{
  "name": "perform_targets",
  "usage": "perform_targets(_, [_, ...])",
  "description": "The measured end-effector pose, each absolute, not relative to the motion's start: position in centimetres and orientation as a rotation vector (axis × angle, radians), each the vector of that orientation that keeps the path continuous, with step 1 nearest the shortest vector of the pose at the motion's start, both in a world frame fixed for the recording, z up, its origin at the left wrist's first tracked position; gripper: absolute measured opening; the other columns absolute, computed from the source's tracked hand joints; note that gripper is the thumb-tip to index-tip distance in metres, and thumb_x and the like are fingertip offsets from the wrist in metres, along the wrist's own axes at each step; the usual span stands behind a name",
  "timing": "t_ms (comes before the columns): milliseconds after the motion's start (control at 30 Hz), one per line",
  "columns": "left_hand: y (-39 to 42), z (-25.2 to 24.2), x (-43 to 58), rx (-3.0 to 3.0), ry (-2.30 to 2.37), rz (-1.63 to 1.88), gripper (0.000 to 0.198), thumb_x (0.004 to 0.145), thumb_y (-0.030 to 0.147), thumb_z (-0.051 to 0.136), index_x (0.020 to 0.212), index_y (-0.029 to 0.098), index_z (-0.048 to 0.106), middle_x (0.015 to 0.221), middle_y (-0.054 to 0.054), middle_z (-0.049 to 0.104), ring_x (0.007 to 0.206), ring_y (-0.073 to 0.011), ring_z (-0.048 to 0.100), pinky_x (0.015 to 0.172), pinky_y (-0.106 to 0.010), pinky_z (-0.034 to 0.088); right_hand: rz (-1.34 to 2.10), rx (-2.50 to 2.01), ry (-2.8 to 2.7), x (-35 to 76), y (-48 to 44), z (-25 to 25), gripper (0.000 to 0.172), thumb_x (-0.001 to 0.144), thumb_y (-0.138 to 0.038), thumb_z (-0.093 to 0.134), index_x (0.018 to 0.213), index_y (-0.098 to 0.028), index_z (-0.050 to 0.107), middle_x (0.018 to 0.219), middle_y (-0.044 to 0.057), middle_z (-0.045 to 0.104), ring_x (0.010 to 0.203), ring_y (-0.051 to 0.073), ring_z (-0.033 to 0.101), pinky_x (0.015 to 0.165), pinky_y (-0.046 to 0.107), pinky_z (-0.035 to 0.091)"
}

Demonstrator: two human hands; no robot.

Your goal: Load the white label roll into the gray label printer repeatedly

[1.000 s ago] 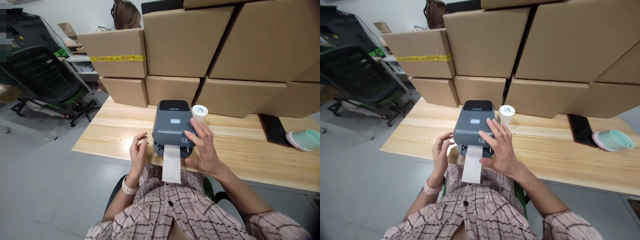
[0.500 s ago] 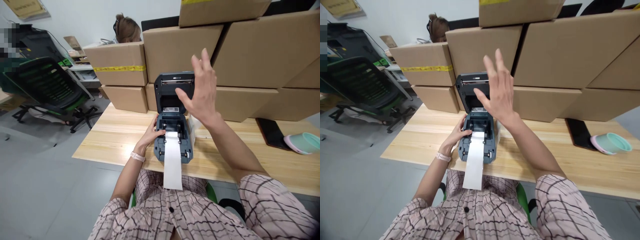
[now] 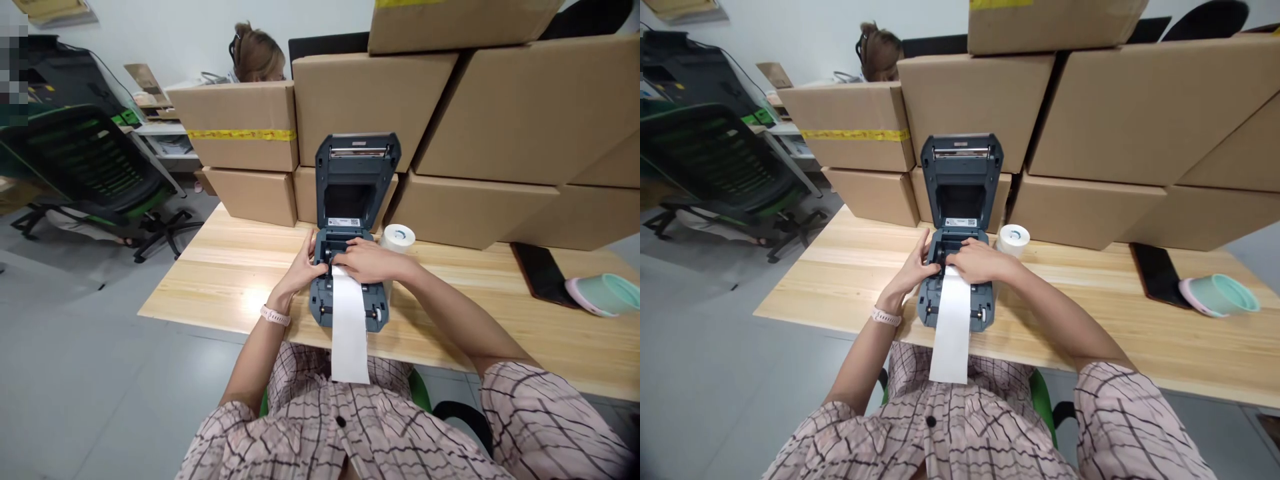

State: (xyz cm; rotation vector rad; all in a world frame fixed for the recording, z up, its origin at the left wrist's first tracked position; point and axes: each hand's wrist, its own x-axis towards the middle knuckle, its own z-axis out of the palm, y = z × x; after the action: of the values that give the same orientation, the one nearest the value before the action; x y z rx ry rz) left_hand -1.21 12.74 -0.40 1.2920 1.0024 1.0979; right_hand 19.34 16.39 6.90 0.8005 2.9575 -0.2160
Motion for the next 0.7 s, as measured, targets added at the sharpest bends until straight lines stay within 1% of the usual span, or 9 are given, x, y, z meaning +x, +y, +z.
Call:
perform_targets(67, [12.9,-0.4,-1.6,1.287,0.969,1.072,0.125,0.066,0.018,0.069,0.166,0.026,-0.005,0.166,-0.016,0.037,0.14,-0.0294,0.053,0.114,-0.044,0.045,-0.257,0.763,2.938,19.5,16.6,7.0,0.035,0.095,-0.021,0.053,0.126,-0.02,0.07,0.093,0.01,0.08,0.097,0.026,0.074,0.106,0.047,0.044])
perform_targets(133, [13.0,-0.5,-1.9,1.289,0.953,1.052,0.125,0.065,0.017,0.067,0.166,0.027,-0.005,0.168,-0.015,0.035,0.139,-0.0293,0.054,0.113,-0.044,0.046,-0.307,0.722,2.926,19.9,16.8,7.1,0.038,0.095,-0.023,0.053,0.13,-0.02,0.066,0.095,0.009,0.08,0.099,0.026,0.074,0.107,0.048,0.044])
perform_targets(267, [13.2,-0.9,-2.2,1.307,0.949,1.054,0.124,0.065,0.018,0.068,0.167,0.025,-0.001,0.168,-0.015,0.033,0.145,-0.0316,0.048,0.117,-0.046,0.042,-0.418,0.656,2.923,20.4,17.3,7.2,0.046,0.093,-0.022,0.056,0.14,-0.022,0.059,0.108,0.006,0.079,0.107,0.025,0.072,0.11,0.046,0.041])
perform_targets(333, [13.3,-1.2,-2.2,1.32,0.936,1.071,0.121,0.065,0.018,0.069,0.167,0.026,0.002,0.168,-0.015,0.034,0.148,-0.0318,0.044,0.12,-0.047,0.038,-0.542,0.655,2.937,20.5,17.6,7.4,0.05,0.092,-0.024,0.059,0.142,-0.024,0.058,0.113,0.006,0.078,0.108,0.025,0.071,0.107,0.045,0.044])
perform_targets(433, [13.3,-1.5,-2.1,1.315,0.926,1.093,0.119,0.065,0.016,0.067,0.166,0.027,0.005,0.169,-0.014,0.033,0.152,-0.032,0.04,0.123,-0.048,0.034,-0.937,0.581,2.947,21.4,17.8,8.1,0.054,0.094,-0.035,0.061,0.146,-0.024,0.056,0.121,0.008,0.076,0.108,0.024,0.07,0.095,0.038,0.05])
perform_targets(500, [13.2,-1.4,-1.9,1.29,0.933,1.101,0.12,0.065,0.017,0.067,0.166,0.025,0.004,0.169,-0.016,0.031,0.153,-0.0331,0.038,0.123,-0.049,0.034,-1.24,0.523,2.943,23.1,17.7,8.6,0.059,0.095,-0.045,0.062,0.149,-0.024,0.053,0.126,0.009,0.073,0.11,0.022,0.069,0.091,0.035,0.052])
perform_targets(533, [13.0,-1.3,-1.8,1.28,0.939,1.102,0.12,0.066,0.018,0.068,0.166,0.023,0.003,0.169,-0.016,0.03,0.153,-0.0335,0.037,0.124,-0.049,0.033,-1.397,0.521,2.955,24.3,17.4,8.7,0.063,0.094,-0.05,0.063,0.15,-0.025,0.052,0.126,0.008,0.073,0.109,0.022,0.069,0.09,0.035,0.053])
perform_targets(633, [12.7,-1.0,-1.6,1.273,0.951,1.107,0.119,0.067,0.019,0.069,0.167,0.021,0.004,0.17,-0.016,0.028,0.156,-0.0336,0.033,0.126,-0.049,0.029,-1.819,0.654,3.057,29.6,16.4,8.4,0.069,0.084,-0.058,0.074,0.145,-0.033,0.055,0.107,0.004,0.077,0.096,0.022,0.072,0.086,0.041,0.055])
perform_targets(700, [12.5,-0.9,-1.5,1.279,0.948,1.118,0.115,0.069,0.019,0.069,0.167,0.023,0.007,0.171,-0.013,0.027,0.157,-0.0326,0.03,0.127,-0.047,0.027,-1.93,0.919,3.108,33.5,15.7,7.6,0.06,0.08,-0.055,0.08,0.135,-0.037,0.063,0.101,0.004,0.077,0.093,0.023,0.072,0.083,0.043,0.056])
